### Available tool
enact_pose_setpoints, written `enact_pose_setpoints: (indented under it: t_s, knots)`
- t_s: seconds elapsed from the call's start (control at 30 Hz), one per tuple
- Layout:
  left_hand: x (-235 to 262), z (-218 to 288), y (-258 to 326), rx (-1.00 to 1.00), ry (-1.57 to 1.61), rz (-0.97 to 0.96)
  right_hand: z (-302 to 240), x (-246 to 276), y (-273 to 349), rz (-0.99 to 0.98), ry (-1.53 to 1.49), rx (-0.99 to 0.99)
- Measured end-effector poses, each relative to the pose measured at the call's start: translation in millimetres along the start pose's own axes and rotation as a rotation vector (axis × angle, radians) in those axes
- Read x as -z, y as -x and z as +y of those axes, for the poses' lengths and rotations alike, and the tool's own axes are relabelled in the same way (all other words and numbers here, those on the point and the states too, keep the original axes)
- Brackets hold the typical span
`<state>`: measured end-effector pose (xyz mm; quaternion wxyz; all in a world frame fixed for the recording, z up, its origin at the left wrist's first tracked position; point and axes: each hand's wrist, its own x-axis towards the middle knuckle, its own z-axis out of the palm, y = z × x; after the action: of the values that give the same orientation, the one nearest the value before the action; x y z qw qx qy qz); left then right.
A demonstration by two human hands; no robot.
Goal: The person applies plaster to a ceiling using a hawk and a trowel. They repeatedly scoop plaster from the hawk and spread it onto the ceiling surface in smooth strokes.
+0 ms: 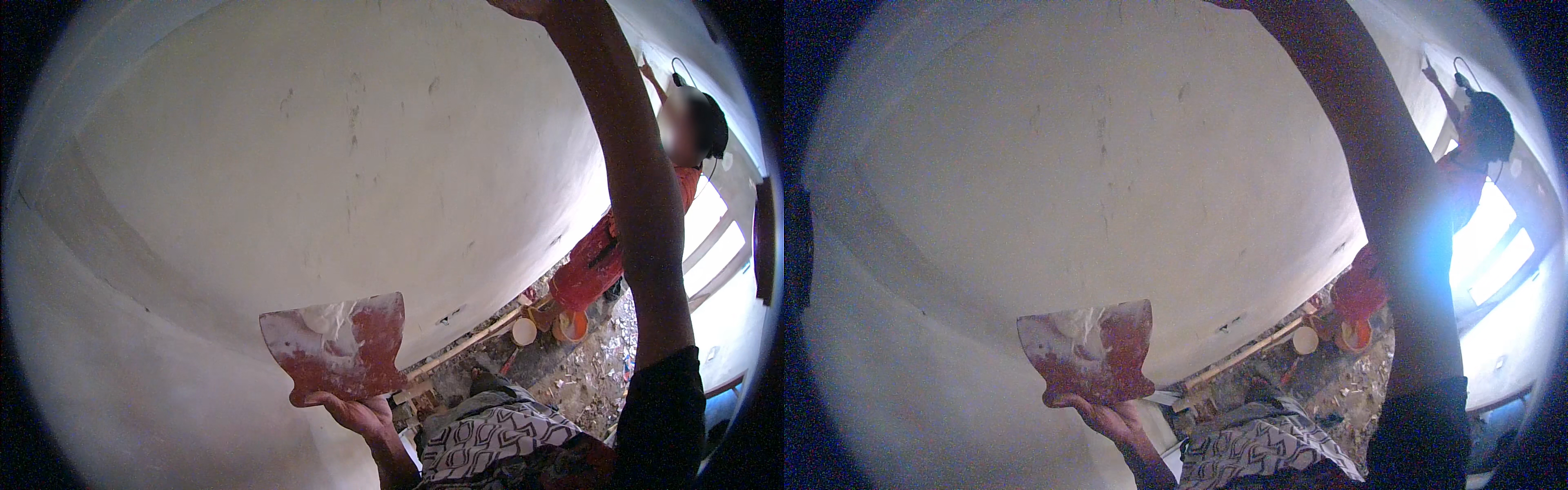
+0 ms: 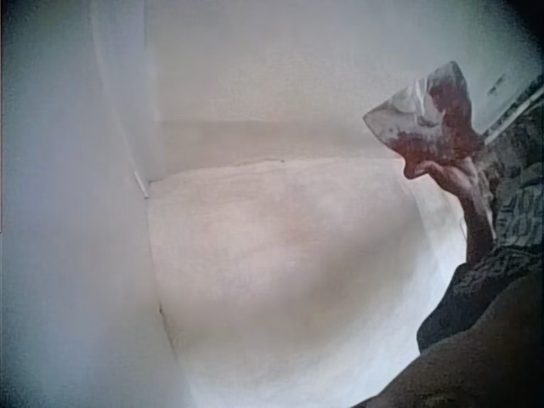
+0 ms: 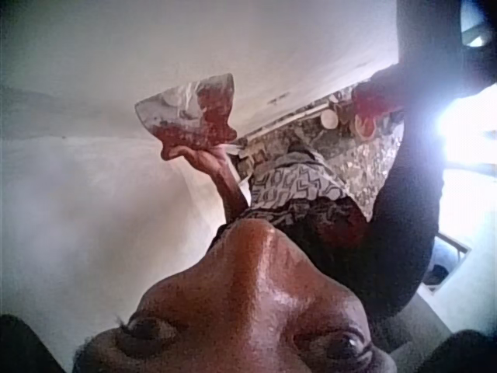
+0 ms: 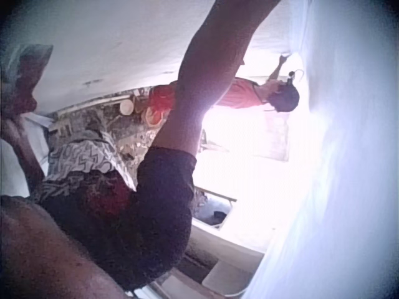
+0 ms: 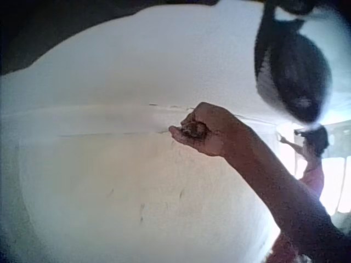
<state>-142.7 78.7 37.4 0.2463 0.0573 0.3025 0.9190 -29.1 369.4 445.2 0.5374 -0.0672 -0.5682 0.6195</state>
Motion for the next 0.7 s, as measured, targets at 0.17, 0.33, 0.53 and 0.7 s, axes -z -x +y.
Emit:
enact_pose_setpoints:
  t_s: [0.17,0.33,0.53,0.7]
  knots:
    - [-11,0,1,0.016,-0.004,-0.042,-17,-20,23,0.289,-0.166,0.025]
    - [4,5,6,-0.022,-0.053,0.043,11,32,13,-0.010,-0.137,-0.104]
    - [1,-2,-1,0.025,0.035,-0.027,13,28,37,-0.027,0.016,-0.157]
    - [-5,0,-1,0.039,0.073,-0.054,13,24,22,-0.182,-0.011,-0.176]
